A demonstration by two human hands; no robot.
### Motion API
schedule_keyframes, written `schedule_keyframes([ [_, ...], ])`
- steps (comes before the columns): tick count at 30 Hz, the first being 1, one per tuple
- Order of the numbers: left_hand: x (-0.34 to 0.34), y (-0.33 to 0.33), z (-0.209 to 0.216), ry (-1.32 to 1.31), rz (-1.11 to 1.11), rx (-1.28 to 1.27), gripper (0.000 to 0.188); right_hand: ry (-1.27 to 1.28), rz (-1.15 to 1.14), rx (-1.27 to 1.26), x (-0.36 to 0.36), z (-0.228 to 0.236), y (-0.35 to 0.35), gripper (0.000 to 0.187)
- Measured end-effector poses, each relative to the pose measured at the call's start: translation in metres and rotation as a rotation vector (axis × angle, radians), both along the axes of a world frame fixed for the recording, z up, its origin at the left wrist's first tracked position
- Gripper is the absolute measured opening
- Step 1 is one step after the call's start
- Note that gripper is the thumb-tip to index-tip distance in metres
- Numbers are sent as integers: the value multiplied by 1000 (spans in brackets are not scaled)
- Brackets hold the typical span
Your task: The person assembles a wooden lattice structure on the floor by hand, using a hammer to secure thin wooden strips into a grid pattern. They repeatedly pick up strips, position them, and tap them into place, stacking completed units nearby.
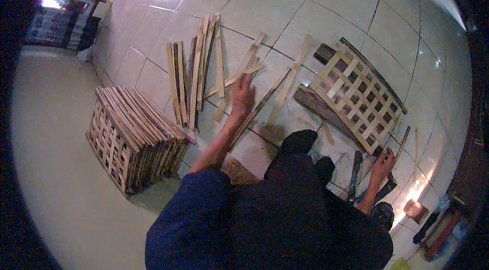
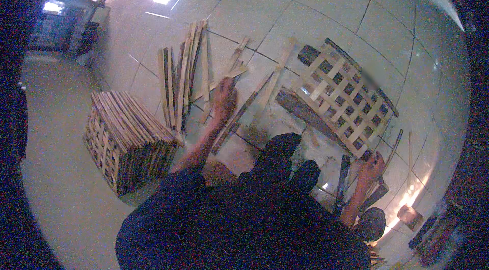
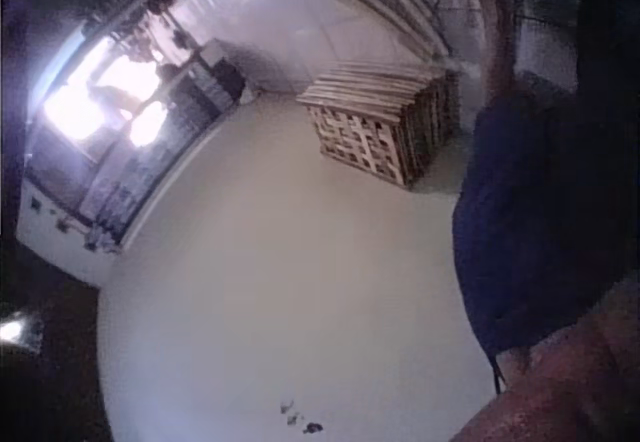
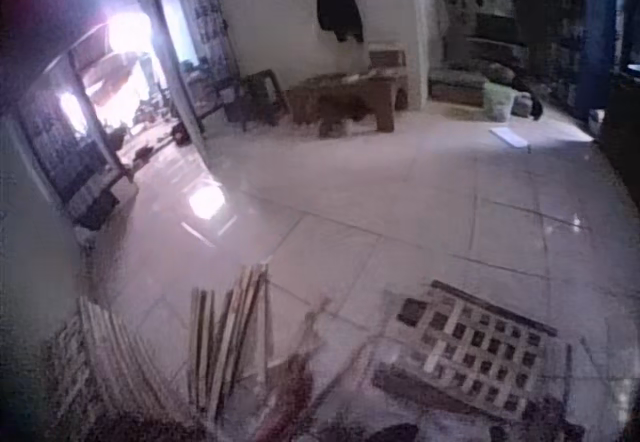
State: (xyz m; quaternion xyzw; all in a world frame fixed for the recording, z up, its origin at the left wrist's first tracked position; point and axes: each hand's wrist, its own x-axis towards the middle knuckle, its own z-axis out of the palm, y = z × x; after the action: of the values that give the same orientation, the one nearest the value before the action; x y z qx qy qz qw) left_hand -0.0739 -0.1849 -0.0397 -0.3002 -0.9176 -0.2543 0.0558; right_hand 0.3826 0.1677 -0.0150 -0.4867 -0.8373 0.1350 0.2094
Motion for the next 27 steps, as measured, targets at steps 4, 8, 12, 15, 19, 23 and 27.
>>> schedule_keyframes([
  [4, -62, -22, 23, 293, 225, -134, 44, -20, -59, -9, -13, 9, -6, 32],
  [8, -97, -39, 23, -80, 371, -225, 36, -24, -88, -40, -27, 20, -13, 32],
  [12, -104, -51, -21, -630, 337, 671, 40, -29, 11, 1, -15, -7, -6, 32],
  [15, -70, -43, -25, 124, 139, 32, 45, 12, -23, -147, -27, 8, -18, 32],
  [19, -76, -58, 9, 319, 416, -278, 51, -73, -62, -152, -32, 28, -24, 33],
  [23, -114, -100, 3, 101, 580, -280, 52, -31, 15, -72, -17, 8, -15, 33],
  [27, -117, -131, -38, 129, 468, -301, 49, -58, -12, -157, -25, 7, -22, 34],
])
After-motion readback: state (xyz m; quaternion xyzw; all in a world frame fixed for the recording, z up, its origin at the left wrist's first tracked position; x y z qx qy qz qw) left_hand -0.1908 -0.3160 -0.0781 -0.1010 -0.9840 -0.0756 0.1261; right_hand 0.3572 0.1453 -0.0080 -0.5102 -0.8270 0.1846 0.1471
